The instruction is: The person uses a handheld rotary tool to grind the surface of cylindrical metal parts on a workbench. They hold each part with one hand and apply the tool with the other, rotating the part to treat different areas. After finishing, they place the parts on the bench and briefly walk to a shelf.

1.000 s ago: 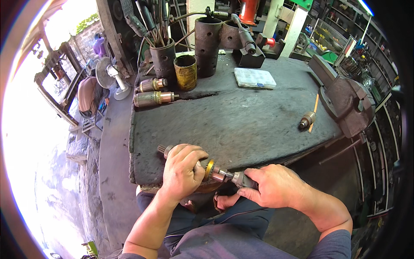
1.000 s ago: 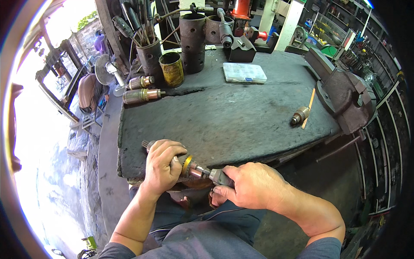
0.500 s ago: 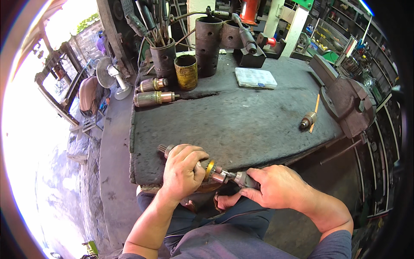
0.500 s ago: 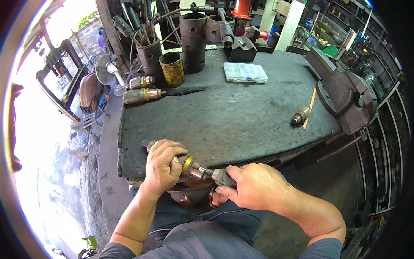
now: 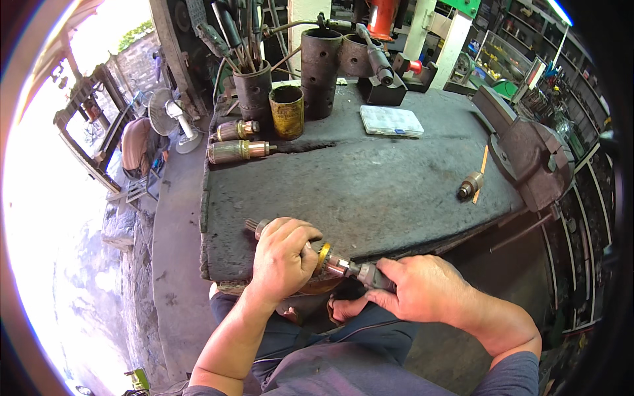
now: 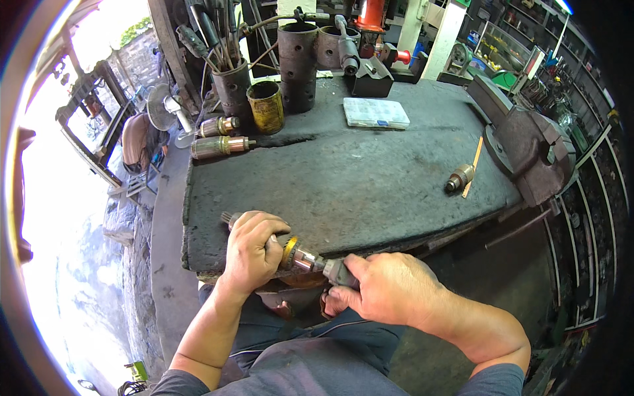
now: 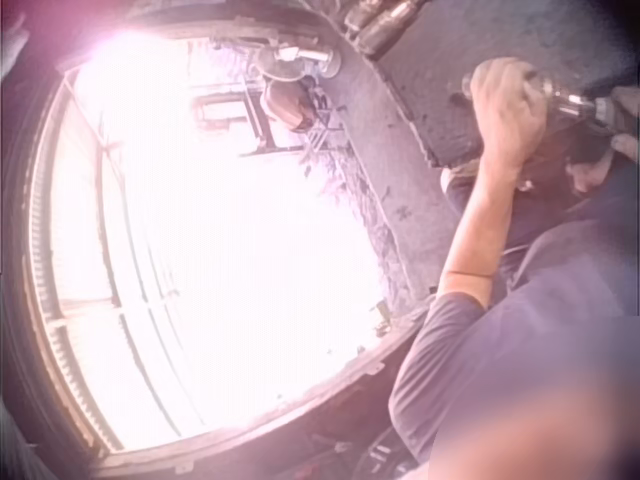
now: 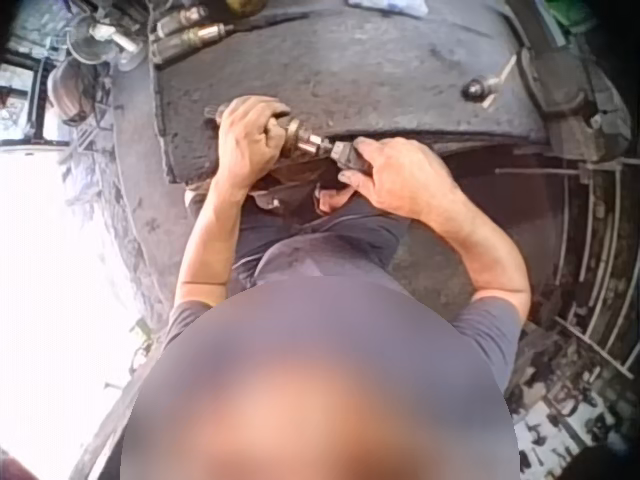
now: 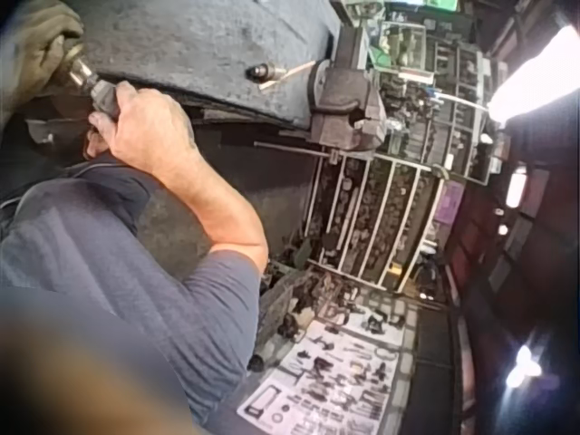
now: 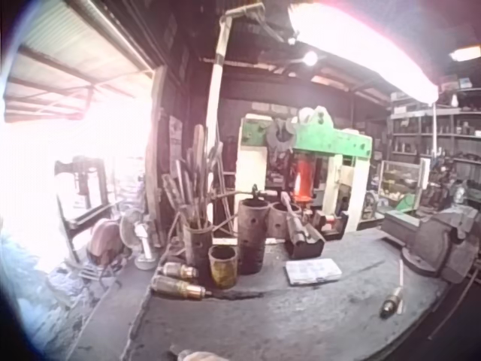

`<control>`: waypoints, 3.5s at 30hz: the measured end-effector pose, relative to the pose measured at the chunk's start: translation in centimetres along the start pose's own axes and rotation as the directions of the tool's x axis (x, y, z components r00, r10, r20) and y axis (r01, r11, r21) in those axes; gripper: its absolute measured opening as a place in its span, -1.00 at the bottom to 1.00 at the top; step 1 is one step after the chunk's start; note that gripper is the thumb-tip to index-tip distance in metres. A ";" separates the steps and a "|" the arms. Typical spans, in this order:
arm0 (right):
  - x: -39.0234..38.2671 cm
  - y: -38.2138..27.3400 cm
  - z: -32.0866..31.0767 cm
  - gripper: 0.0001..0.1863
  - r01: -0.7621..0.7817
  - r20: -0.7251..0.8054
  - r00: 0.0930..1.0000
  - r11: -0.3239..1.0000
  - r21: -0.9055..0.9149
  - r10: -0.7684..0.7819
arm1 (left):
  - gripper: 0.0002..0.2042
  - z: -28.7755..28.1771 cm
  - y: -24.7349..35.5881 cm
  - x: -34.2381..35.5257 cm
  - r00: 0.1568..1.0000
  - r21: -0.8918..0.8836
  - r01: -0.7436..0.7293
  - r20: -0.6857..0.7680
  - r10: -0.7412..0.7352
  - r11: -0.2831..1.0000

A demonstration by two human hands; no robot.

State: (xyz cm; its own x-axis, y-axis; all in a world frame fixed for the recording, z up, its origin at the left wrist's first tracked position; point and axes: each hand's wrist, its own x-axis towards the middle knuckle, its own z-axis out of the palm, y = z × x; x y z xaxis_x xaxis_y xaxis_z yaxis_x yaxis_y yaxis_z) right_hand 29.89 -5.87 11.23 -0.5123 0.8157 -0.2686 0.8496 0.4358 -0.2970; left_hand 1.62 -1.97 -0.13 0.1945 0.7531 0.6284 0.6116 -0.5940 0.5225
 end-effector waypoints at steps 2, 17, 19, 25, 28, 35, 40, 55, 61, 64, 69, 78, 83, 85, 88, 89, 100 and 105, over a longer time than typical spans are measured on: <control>-0.1 -0.1 0.0 -0.36 0.040 0.008 0.999 0.999 -0.007 -0.040 | -0.79 0.0 0.0 0.1 1.000 0.005 -0.002 -0.004 0.002 1.000; -0.1 0.4 0.3 -0.40 0.018 -0.031 0.999 1.000 0.007 -0.017 | -0.80 0.1 0.0 0.3 1.000 -0.005 -0.009 -0.012 0.009 1.000; -0.1 0.5 0.3 -0.40 0.033 -0.042 0.999 0.999 0.002 -0.033 | -0.80 0.1 0.1 0.2 1.000 -0.004 -0.001 -0.011 0.001 1.000; 0.0 0.5 0.2 -0.40 0.007 -0.051 0.999 1.000 0.014 -0.007 | -0.79 0.0 0.1 0.2 1.000 -0.007 0.001 -0.005 -0.001 1.000; -0.1 0.4 0.1 -0.40 0.028 -0.025 0.999 1.000 -0.006 -0.028 | -0.79 0.1 0.1 0.1 1.000 0.000 0.008 0.000 -0.008 1.000; -0.1 0.4 0.0 -0.38 0.006 -0.018 1.000 0.999 0.033 -0.005 | -0.79 -0.1 -0.2 -0.1 1.000 0.005 -0.011 0.020 0.011 1.000; 0.1 0.4 0.1 -0.37 -0.011 -0.012 1.000 1.000 -0.008 0.011 | -0.77 -0.2 -0.3 -0.4 0.999 -0.001 -0.027 0.021 0.027 1.000; 0.1 0.4 -0.7 -0.38 -0.050 0.004 0.999 0.999 -0.020 0.050 | -0.77 -0.3 -0.2 -0.6 1.000 -0.011 -0.022 0.023 0.022 1.000; -0.5 0.6 -1.0 -0.38 -0.034 0.045 0.998 0.999 0.034 0.033 | -0.77 -0.4 0.0 -0.5 0.999 0.005 -0.021 0.027 0.021 1.000; -0.7 0.7 -1.0 -0.39 -0.038 0.055 0.998 0.999 0.025 0.036 | -0.77 -0.3 0.0 -0.5 1.000 0.002 -0.018 0.024 0.018 1.000; -0.9 0.7 -1.0 -0.39 -0.052 0.045 0.998 0.998 0.025 0.051 | -0.77 -0.5 0.0 -0.6 0.999 0.004 -0.012 0.030 0.012 1.000; -1.2 0.9 -0.9 -0.35 -0.066 0.082 0.994 0.998 0.012 0.065 | -0.78 -0.4 0.2 -0.4 1.000 0.005 -0.012 0.008 0.012 1.000; -1.4 0.3 -0.8 -0.35 -0.038 0.132 0.991 0.999 0.036 0.033 | -0.78 -0.5 0.3 -0.4 1.000 0.005 -0.006 0.018 0.006 1.000; -1.6 0.8 -1.0 -0.36 -0.064 0.094 0.994 0.997 0.036 0.060 | -0.79 -0.4 0.3 -0.4 1.000 0.010 -0.008 0.010 0.008 1.000; -2.1 3.2 -0.8 -0.48 -0.111 -0.069 0.989 0.972 0.205 0.127 | -0.79 -0.2 0.3 -0.4 1.000 0.022 -0.013 -0.015 0.014 1.000; -2.5 4.3 -0.3 -0.53 -0.089 -0.159 0.976 0.941 0.328 0.147 | -0.80 -0.1 0.3 -0.3 1.000 0.031 -0.009 -0.025 0.010 0.999; -2.9 14.6 15.1 -0.39 0.219 -0.165 0.737 -0.001 0.976 0.656 | -0.83 3.6 0.2 6.3 0.926 0.192 0.369 0.004 -0.377 0.909; -2.0 14.0 15.1 -0.40 0.354 -0.317 0.836 0.003 0.935 0.447 | -0.81 3.9 -0.2 8.2 0.929 0.198 0.358 0.018 -0.369 0.912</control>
State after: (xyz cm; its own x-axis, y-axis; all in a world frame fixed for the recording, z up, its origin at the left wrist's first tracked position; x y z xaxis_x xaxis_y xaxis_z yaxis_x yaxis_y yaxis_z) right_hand 40.88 -7.12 -6.22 -0.0090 0.9977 -0.0667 -0.2961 -0.0663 -0.9528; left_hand 6.10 5.45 2.65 -0.0312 0.9240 0.3811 0.7796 -0.2162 0.5878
